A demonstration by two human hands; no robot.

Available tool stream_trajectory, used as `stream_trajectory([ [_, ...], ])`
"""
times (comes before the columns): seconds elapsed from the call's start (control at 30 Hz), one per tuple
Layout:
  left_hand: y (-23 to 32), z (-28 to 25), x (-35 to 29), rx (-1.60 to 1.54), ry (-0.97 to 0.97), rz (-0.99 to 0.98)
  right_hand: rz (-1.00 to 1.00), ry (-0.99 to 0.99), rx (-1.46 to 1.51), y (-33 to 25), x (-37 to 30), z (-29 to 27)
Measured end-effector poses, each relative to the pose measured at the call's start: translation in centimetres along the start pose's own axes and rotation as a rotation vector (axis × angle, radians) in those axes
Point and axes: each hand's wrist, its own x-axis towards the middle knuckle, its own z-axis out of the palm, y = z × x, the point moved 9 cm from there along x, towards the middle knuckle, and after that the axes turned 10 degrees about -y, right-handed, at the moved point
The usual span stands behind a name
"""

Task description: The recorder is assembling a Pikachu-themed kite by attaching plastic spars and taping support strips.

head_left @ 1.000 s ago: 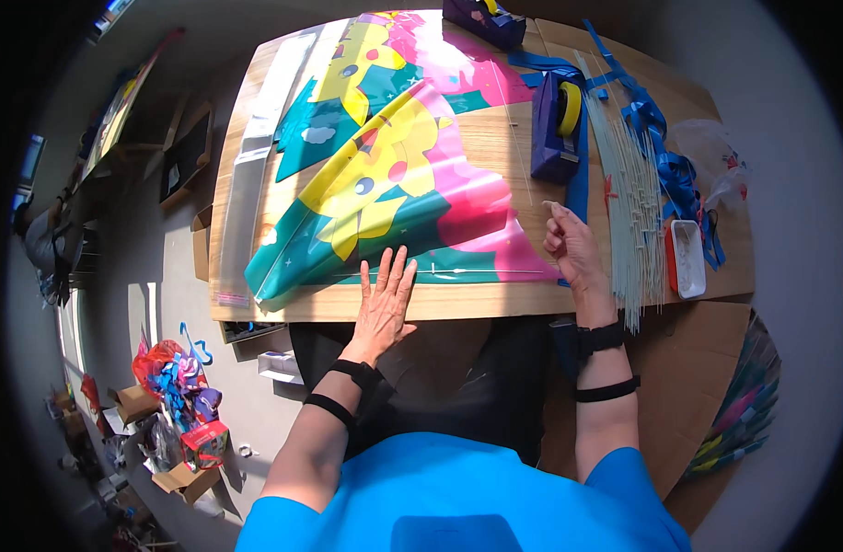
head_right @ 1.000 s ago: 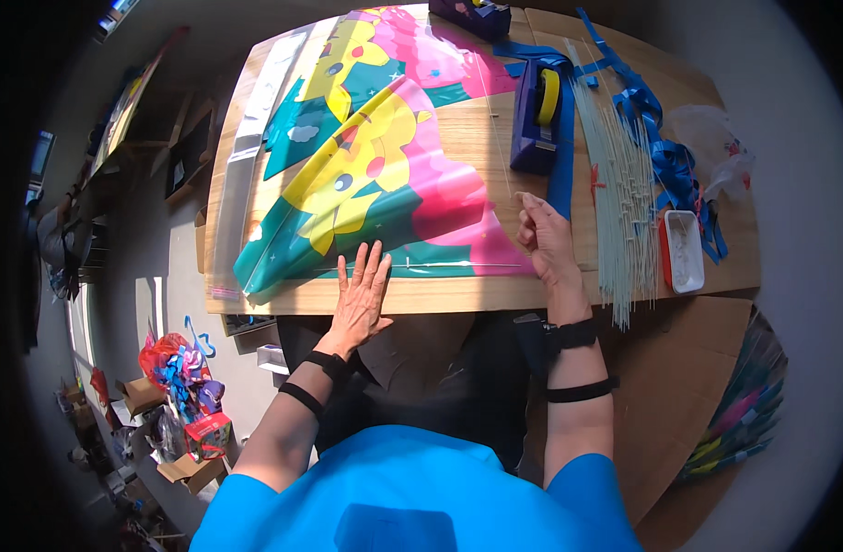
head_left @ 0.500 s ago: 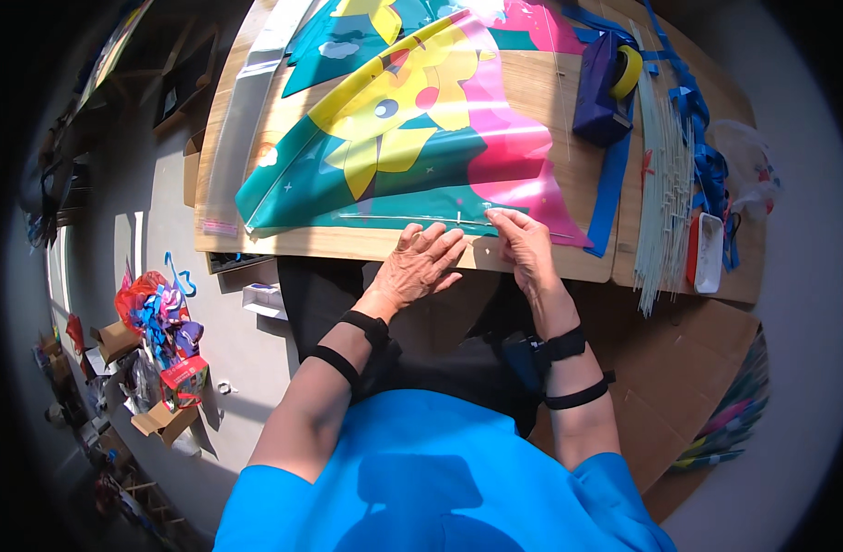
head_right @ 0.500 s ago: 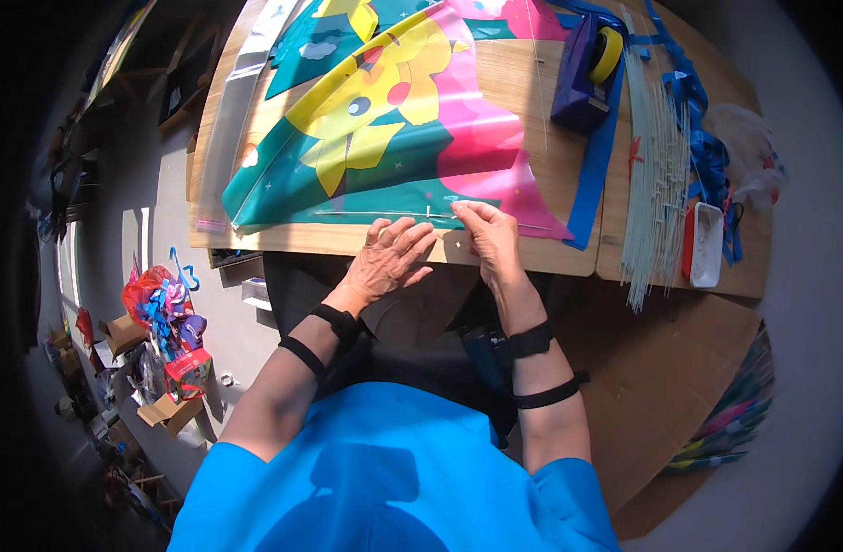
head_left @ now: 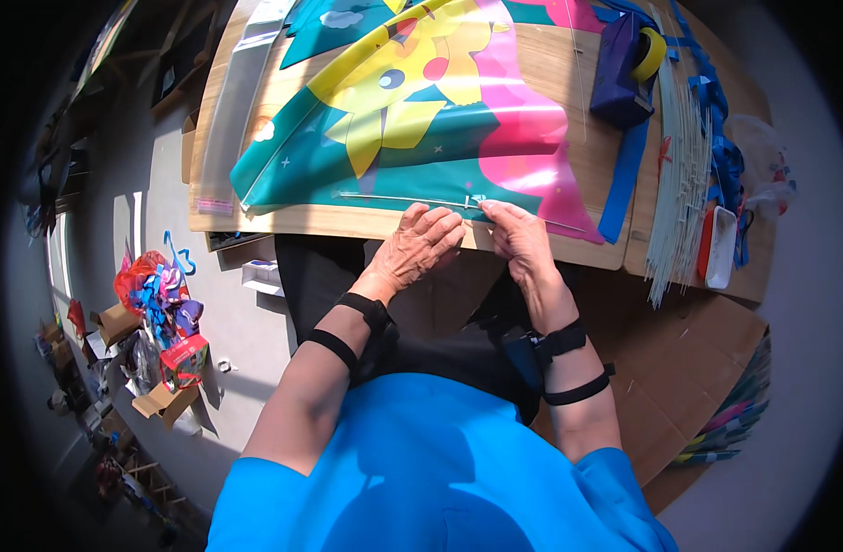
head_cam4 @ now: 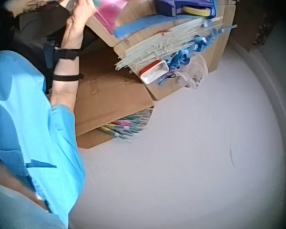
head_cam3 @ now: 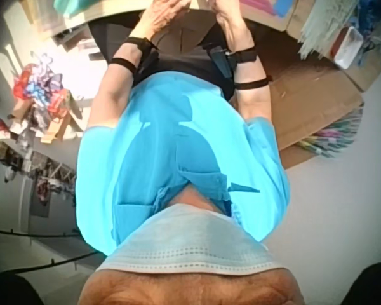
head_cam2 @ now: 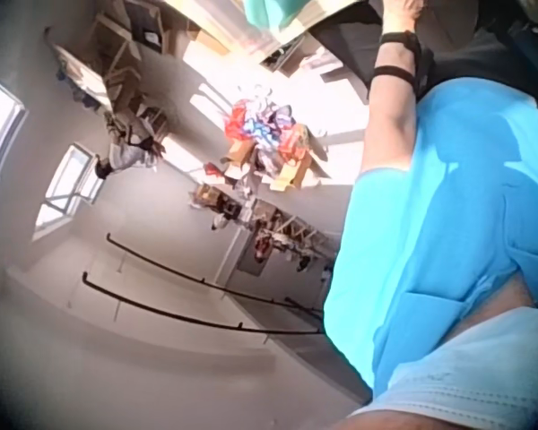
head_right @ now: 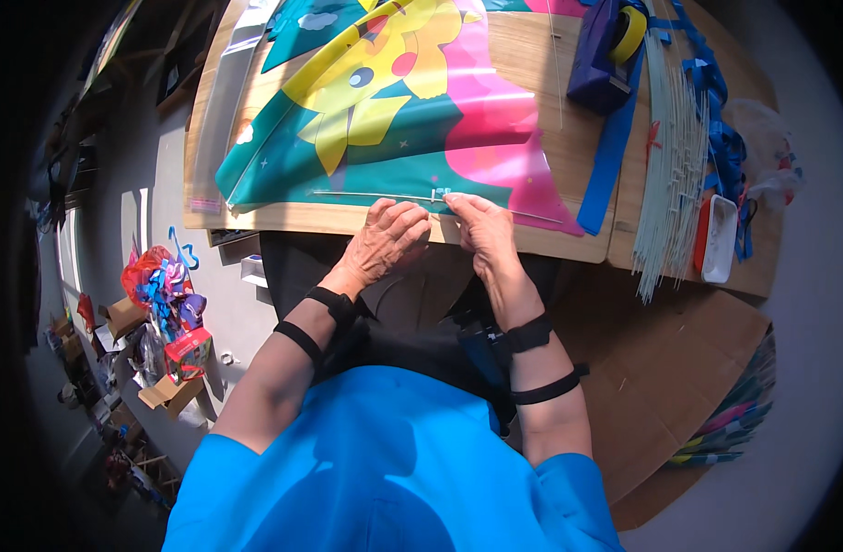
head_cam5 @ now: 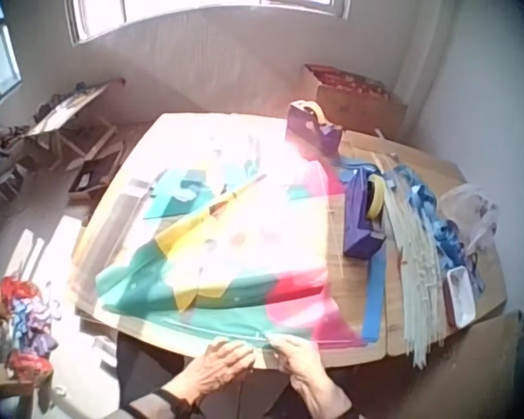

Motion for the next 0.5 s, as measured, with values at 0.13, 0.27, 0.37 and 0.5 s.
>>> stream_trajectory([
  [0.13, -0.19, 0.17, -0.03, -0.016, -0.016, -0.003, -0.001, 0.043, -0.066, -0.22, -0.22, 0.25],
  [0.27, -0.16, 0.11, 0.05, 0.006, -0.015, -0.003, -0.006, 0.085, -0.095, -0.25, -0.36, 0.33],
  [0.37, -0.07, -0.01, 0.03, 0.028, 0.001, -0.006, -0.004, 0.082, -0.07, -0.03, -0.3, 0.25],
  [0.5, -0.11, -0.02, 0.22, 0.003, -0.012, -0.024, -0.036, 0.1, -0.084, 0.01, -0.17, 0.1],
])
